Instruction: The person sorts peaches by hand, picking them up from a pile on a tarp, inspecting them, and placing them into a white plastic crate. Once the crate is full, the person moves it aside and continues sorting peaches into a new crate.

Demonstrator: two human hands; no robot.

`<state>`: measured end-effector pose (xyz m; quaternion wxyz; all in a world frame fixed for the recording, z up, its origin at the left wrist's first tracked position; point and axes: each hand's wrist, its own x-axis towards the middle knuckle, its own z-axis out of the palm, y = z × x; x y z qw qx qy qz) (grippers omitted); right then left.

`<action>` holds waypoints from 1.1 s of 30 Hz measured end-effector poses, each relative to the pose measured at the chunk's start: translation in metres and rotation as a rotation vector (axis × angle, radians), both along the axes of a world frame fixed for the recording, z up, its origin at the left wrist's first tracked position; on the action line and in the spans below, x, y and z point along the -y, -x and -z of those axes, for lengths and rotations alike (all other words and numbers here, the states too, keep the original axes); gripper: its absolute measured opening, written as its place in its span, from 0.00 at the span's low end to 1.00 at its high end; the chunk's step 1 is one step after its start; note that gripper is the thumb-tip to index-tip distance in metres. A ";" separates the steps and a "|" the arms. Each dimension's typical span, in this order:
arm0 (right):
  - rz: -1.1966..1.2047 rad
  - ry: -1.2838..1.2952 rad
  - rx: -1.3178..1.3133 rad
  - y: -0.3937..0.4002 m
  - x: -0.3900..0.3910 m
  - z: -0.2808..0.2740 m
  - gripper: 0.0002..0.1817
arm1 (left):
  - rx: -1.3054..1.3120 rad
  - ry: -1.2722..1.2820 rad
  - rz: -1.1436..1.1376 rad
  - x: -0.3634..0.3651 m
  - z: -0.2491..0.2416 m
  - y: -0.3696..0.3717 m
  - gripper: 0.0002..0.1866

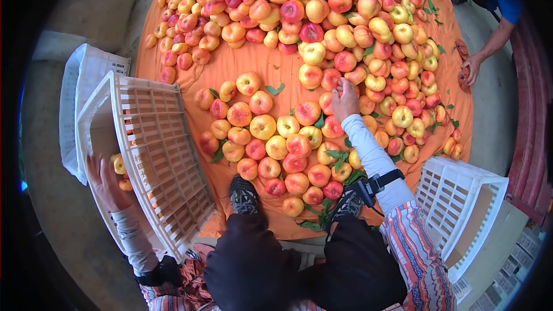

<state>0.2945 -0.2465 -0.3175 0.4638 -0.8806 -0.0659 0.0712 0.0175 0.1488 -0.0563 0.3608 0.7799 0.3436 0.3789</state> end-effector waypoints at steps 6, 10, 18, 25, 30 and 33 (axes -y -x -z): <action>-0.117 0.436 0.013 -0.003 -0.020 -0.043 0.32 | -0.366 0.943 0.775 0.139 0.091 -0.161 0.26; -0.077 0.411 -0.159 -0.007 -0.015 -0.035 0.37 | -0.736 0.617 0.904 0.172 0.215 -0.262 0.44; -0.288 0.014 -0.252 -0.039 0.005 0.005 0.44 | -0.749 1.180 1.014 0.199 0.241 -0.289 0.33; -0.243 -0.488 -0.856 -0.003 -0.024 -0.015 0.33 | -0.311 1.916 0.746 0.164 0.243 -0.240 0.26; -0.203 -0.971 -1.004 0.006 -0.010 -0.034 0.29 | -0.283 1.969 0.804 0.165 0.237 -0.223 0.23; -0.239 -1.127 -1.001 0.014 -0.014 -0.043 0.27 | -0.353 1.933 0.806 0.166 0.230 -0.207 0.24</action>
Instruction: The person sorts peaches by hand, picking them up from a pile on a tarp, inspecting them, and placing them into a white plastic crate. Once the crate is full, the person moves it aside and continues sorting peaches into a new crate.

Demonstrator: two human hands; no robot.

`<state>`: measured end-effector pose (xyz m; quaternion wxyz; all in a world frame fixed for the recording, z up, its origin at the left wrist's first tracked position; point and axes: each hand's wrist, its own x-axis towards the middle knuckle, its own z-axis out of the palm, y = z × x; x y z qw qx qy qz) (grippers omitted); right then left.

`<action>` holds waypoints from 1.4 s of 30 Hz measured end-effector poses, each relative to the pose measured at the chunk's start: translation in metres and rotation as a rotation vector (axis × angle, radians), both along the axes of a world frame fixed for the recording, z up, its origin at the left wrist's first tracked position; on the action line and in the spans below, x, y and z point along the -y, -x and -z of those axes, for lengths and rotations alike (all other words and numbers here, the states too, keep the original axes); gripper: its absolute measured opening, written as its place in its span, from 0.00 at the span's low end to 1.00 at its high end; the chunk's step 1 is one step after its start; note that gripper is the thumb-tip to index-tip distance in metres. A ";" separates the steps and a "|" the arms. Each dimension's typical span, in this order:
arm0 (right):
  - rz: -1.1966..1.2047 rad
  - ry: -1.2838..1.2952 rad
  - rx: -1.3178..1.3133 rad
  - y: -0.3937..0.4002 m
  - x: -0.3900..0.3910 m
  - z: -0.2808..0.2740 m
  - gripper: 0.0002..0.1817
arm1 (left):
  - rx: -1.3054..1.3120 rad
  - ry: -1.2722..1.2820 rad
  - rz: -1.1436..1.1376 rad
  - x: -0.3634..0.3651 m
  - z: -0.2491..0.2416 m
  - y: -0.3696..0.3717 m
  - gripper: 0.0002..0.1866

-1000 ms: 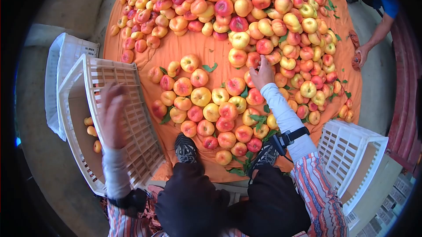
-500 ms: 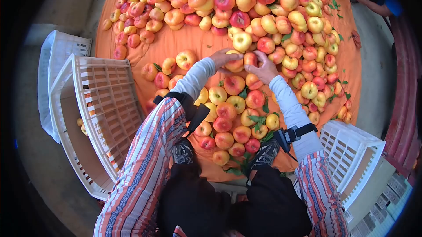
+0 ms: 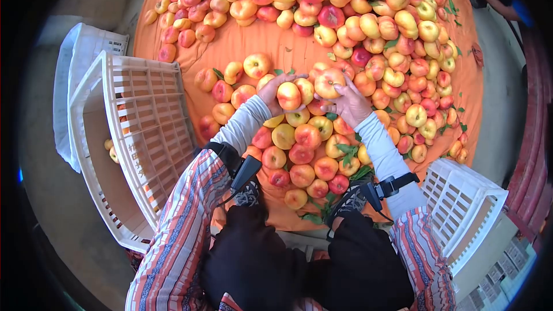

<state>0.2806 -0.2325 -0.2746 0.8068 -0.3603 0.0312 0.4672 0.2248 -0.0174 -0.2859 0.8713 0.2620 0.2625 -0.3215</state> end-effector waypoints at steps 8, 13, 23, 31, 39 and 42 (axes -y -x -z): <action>0.063 0.415 0.747 0.028 -0.027 -0.015 0.26 | 0.006 0.009 0.012 0.001 -0.015 0.021 0.29; 0.128 0.404 0.786 0.039 -0.037 -0.025 0.21 | 0.034 -0.079 0.043 0.005 -0.025 0.029 0.25; -0.036 0.363 1.110 0.034 -0.037 -0.036 0.17 | 0.076 0.052 0.139 0.010 -0.029 0.047 0.27; 0.034 0.855 0.908 -0.012 -0.011 0.016 0.20 | 0.240 -0.138 -0.161 -0.020 -0.098 0.084 0.30; -0.618 1.483 1.276 -0.019 -0.064 0.006 0.30 | 0.710 -2.107 -0.419 -0.127 -0.251 0.166 0.33; -0.567 1.442 1.306 -0.026 -0.057 0.009 0.31 | 0.320 -0.943 -1.042 -0.189 -0.281 0.224 0.27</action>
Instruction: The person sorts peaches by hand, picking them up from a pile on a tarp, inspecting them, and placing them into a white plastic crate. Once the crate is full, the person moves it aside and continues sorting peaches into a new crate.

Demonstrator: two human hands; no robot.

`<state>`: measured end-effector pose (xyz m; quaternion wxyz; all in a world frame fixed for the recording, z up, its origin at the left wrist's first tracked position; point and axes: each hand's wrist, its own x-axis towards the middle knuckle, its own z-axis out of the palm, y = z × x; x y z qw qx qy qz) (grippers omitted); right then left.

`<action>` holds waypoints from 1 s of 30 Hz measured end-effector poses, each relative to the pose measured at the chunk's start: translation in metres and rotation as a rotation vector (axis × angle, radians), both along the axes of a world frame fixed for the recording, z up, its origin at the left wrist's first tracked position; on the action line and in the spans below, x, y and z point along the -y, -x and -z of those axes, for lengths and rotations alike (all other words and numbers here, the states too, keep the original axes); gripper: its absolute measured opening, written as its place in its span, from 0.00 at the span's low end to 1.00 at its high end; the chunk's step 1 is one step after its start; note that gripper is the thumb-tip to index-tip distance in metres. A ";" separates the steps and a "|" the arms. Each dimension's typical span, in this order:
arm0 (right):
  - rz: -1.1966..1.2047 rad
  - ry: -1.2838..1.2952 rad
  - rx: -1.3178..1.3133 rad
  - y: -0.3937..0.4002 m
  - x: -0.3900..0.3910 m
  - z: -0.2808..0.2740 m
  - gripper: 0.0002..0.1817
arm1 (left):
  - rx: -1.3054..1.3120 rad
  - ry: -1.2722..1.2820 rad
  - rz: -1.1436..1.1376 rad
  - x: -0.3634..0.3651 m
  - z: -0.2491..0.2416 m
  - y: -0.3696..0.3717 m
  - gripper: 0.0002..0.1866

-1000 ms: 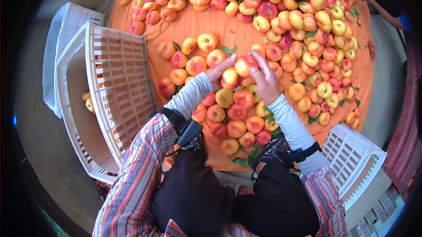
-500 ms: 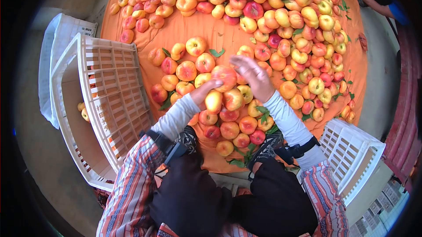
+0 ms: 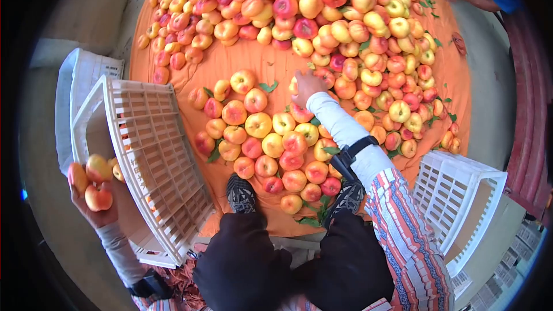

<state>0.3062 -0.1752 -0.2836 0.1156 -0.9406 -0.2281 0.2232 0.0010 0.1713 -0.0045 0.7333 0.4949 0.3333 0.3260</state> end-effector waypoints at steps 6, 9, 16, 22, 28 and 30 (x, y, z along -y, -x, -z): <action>0.508 -0.803 -0.686 0.022 0.040 0.002 0.26 | -0.252 0.032 -0.300 -0.050 0.028 0.062 0.23; 0.812 -1.358 -1.208 0.025 0.078 0.008 0.17 | -0.312 0.348 0.223 -0.077 0.060 0.085 0.27; 1.103 -1.704 -1.287 0.033 0.115 -0.015 0.12 | -0.576 -0.910 0.171 0.054 0.032 -0.059 0.18; 0.193 -1.269 -1.004 0.070 0.045 -0.091 0.22 | -0.352 0.802 0.870 0.181 0.122 -0.135 0.32; 0.160 -0.061 0.057 0.000 0.040 -0.019 0.30 | -0.531 0.975 0.767 0.180 0.183 -0.143 0.21; 0.066 0.107 0.013 -0.020 0.036 -0.003 0.30 | -0.509 1.008 0.746 0.179 0.197 -0.140 0.20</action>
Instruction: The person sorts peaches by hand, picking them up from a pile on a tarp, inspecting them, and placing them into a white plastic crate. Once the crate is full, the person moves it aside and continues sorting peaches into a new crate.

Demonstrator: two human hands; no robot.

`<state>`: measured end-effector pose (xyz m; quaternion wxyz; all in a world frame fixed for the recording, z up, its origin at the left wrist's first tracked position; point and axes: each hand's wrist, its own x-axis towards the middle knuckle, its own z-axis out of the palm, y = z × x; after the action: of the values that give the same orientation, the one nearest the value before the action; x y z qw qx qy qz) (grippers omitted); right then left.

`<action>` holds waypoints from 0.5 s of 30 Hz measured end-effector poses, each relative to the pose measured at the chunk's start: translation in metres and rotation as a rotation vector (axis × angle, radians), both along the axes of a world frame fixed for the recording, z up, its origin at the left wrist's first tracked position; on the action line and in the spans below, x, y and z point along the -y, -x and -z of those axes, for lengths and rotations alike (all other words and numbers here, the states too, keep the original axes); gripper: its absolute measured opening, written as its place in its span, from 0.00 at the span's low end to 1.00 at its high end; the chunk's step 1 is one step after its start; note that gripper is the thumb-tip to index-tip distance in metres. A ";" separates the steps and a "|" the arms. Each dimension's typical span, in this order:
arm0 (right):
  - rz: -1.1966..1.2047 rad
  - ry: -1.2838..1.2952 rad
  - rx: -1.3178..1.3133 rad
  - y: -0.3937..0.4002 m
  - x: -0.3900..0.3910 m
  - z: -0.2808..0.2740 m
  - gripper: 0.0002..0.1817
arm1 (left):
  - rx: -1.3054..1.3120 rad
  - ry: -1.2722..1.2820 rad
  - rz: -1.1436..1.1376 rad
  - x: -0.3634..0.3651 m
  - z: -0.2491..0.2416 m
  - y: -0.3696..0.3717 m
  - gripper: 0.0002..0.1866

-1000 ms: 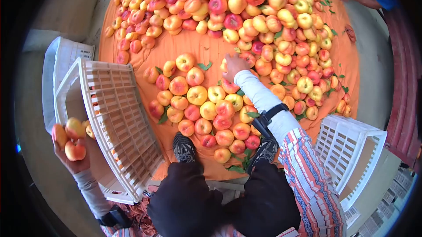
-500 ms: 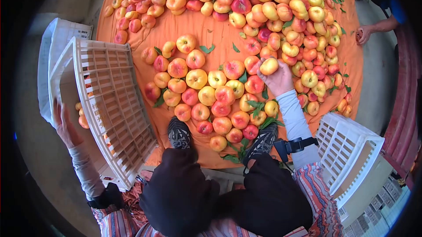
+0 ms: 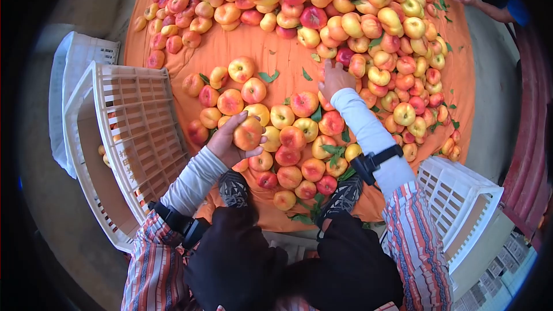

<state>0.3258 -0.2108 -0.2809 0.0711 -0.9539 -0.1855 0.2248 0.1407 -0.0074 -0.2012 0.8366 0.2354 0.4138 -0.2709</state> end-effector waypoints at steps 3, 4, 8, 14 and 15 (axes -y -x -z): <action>-0.056 -0.126 -0.026 -0.015 0.003 0.014 0.29 | 0.013 0.017 -0.015 -0.001 0.006 0.002 0.20; -0.058 -0.234 -0.027 -0.017 0.005 0.016 0.28 | 0.057 0.004 -0.044 -0.005 0.001 0.004 0.20; 0.396 -1.522 -1.587 -0.010 0.023 0.010 0.26 | 0.245 -0.139 -0.161 -0.027 -0.053 0.007 0.18; 0.718 -1.784 -1.690 0.030 0.015 -0.036 0.27 | 0.553 -0.123 -0.620 -0.108 -0.147 0.068 0.21; 0.719 -1.795 -1.709 0.033 0.015 -0.036 0.26 | 0.585 -0.202 -0.701 -0.129 -0.156 0.087 0.22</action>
<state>0.2932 -0.2263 -0.2446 0.8355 -0.1230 0.0989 0.5263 0.0538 0.1211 -0.0448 0.9320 0.2283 0.2394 0.1479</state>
